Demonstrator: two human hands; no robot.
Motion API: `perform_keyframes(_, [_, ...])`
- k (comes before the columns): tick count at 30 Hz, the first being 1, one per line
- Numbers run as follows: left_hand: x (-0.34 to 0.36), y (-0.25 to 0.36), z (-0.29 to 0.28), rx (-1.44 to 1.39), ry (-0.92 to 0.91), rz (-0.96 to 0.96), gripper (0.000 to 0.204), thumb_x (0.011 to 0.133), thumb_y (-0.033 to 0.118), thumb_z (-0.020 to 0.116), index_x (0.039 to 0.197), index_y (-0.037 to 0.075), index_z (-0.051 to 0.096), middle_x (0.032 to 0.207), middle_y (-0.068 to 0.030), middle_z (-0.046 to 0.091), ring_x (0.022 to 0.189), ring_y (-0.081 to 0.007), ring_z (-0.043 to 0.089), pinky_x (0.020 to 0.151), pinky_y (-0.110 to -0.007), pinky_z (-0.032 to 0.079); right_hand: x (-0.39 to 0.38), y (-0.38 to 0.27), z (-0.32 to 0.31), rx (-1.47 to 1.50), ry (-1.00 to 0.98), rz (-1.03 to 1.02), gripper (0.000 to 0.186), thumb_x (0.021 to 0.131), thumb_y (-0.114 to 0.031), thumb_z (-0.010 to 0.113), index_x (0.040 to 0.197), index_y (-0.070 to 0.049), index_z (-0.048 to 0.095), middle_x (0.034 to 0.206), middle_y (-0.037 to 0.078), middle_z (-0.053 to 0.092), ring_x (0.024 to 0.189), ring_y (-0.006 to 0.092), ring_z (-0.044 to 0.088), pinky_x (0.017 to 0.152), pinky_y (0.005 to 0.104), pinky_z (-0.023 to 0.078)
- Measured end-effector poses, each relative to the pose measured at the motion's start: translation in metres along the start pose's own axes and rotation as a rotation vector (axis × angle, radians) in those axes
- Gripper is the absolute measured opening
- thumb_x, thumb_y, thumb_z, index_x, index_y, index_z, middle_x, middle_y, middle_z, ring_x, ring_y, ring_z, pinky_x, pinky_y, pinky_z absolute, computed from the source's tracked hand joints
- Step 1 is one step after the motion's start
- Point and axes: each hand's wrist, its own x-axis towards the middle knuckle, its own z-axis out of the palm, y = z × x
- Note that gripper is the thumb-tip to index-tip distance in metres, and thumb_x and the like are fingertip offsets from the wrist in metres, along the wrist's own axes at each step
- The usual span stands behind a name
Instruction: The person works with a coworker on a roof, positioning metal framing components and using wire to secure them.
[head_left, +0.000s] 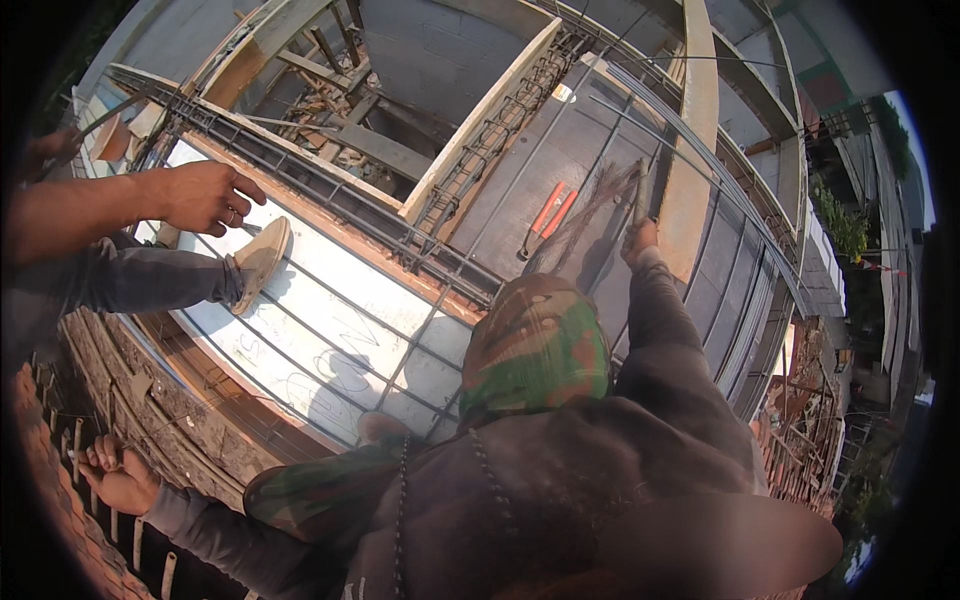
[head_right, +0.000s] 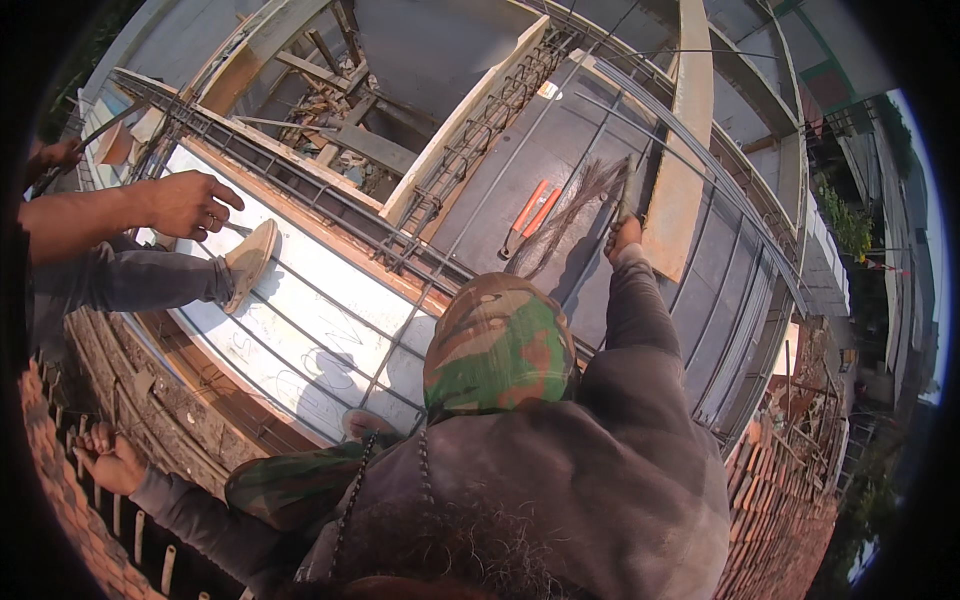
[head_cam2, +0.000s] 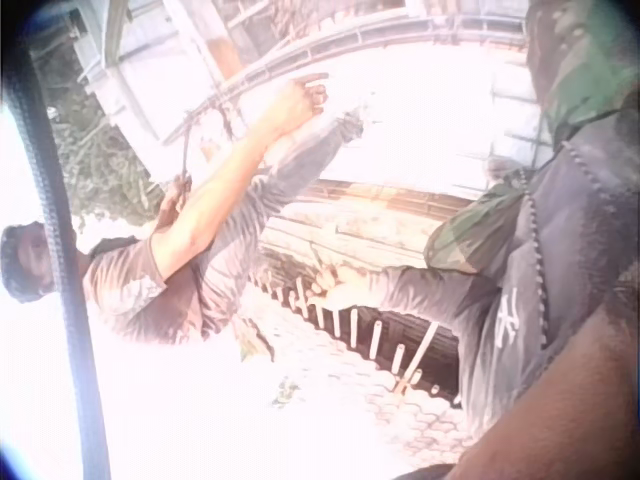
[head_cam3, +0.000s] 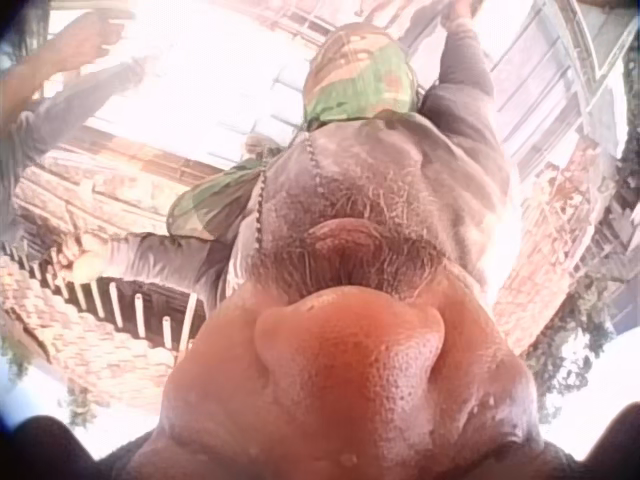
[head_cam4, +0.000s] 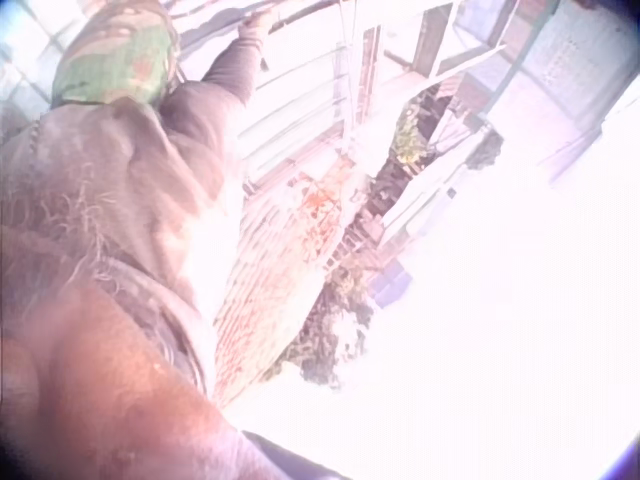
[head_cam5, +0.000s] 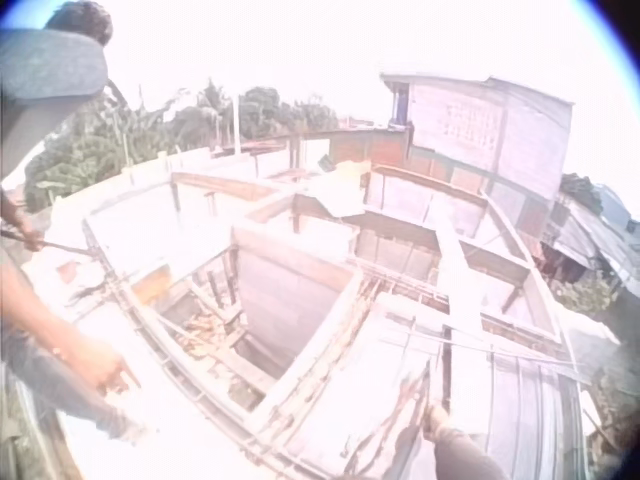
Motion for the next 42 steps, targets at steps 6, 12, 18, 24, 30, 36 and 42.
perform_keyframes(6, [-0.012, -0.038, 0.073, -0.016, -0.147, 0.041, 0.023, 0.106, 0.019, 0.048, 0.091, 0.003, 0.047, 0.075, -0.0049, 0.036, 0.064, -0.0149, 0.036, 0.056, -0.029, 0.036, -0.160, 0.014, 0.103, 0.304, 0.182, -0.330, 0.027, 0.084, -0.033, 0.055, 0.066, -0.021, 0.039, 0.053, -0.006, 0.031, 0.042, 0.0108, 0.029, 0.040, 0.0283, 0.022])
perform_keyframes(12, [-0.042, -0.066, 0.152, 0.185, -0.088, 0.242, 0.027, 0.109, 0.027, 0.039, 0.099, 0.004, 0.051, 0.079, -0.0030, 0.041, 0.061, -0.0104, 0.035, 0.049, -0.023, 0.033, -0.258, -0.002, 0.189, -0.123, -0.312, -0.261, 0.024, 0.089, -0.026, 0.056, 0.071, -0.018, 0.044, 0.055, -0.007, 0.034, 0.042, 0.0080, 0.030, 0.039, 0.0273, 0.022])
perform_keyframes(18, [-0.054, -0.086, 0.184, 0.098, 0.045, 0.296, 0.028, 0.109, 0.032, 0.039, 0.102, 0.007, 0.051, 0.076, -0.0014, 0.044, 0.059, -0.0068, 0.037, 0.047, -0.020, 0.031, -0.348, -0.014, 0.306, -0.377, -0.784, -0.069, 0.025, 0.088, -0.023, 0.058, 0.069, -0.018, 0.043, 0.055, -0.008, 0.032, 0.041, 0.0071, 0.028, 0.038, 0.0263, 0.020])
perform_keyframes(24, [-0.069, -0.101, 0.205, 0.155, 0.135, 0.257, 0.031, 0.108, 0.033, 0.038, 0.099, 0.006, 0.050, 0.071, -0.0013, 0.042, 0.055, -0.0062, 0.035, 0.046, -0.020, 0.030, -0.390, 0.014, 0.369, -0.529, -0.964, -0.081, 0.023, 0.089, -0.022, 0.057, 0.071, -0.017, 0.045, 0.055, -0.007, 0.033, 0.040, 0.0070, 0.029, 0.038, 0.0259, 0.021])
perform_keyframes(30, [-0.076, -0.122, 0.216, 0.197, 0.070, 0.127, 0.028, 0.108, 0.031, 0.039, 0.099, 0.007, 0.050, 0.071, 0.0003, 0.040, 0.055, -0.0057, 0.033, 0.046, -0.019, 0.027, -0.385, 0.049, 0.421, -0.689, -1.042, -0.032, 0.028, 0.096, -0.039, 0.057, 0.083, -0.015, 0.054, 0.062, -0.004, 0.044, 0.051, 0.0099, 0.041, 0.047, 0.0299, 0.033])
perform_keyframes(36, [-0.086, -0.167, 0.223, 0.204, -0.011, -0.085, 0.026, 0.108, 0.029, 0.041, 0.100, 0.007, 0.051, 0.070, 0.0027, 0.038, 0.056, -0.0042, 0.031, 0.048, -0.020, 0.026, -0.396, 0.099, 0.443, -0.837, -1.210, -0.014, 0.047, 0.096, -0.048, 0.059, 0.115, -0.005, 0.055, 0.097, 0.008, 0.060, 0.074, 0.0172, 0.059, 0.062, 0.0339, 0.052])
perform_keyframes(42, [-0.099, -0.179, 0.225, 0.223, 0.008, -0.264, 0.025, 0.108, 0.029, 0.038, 0.099, 0.009, 0.050, 0.069, 0.0034, 0.036, 0.056, -0.0038, 0.030, 0.049, -0.021, 0.030, -0.428, 0.125, 0.402, -1.168, -1.933, -0.234, 0.056, 0.101, -0.043, 0.056, 0.136, 0.001, 0.050, 0.129, 0.013, 0.055, 0.122, 0.0197, 0.050, 0.106, 0.0346, 0.038])
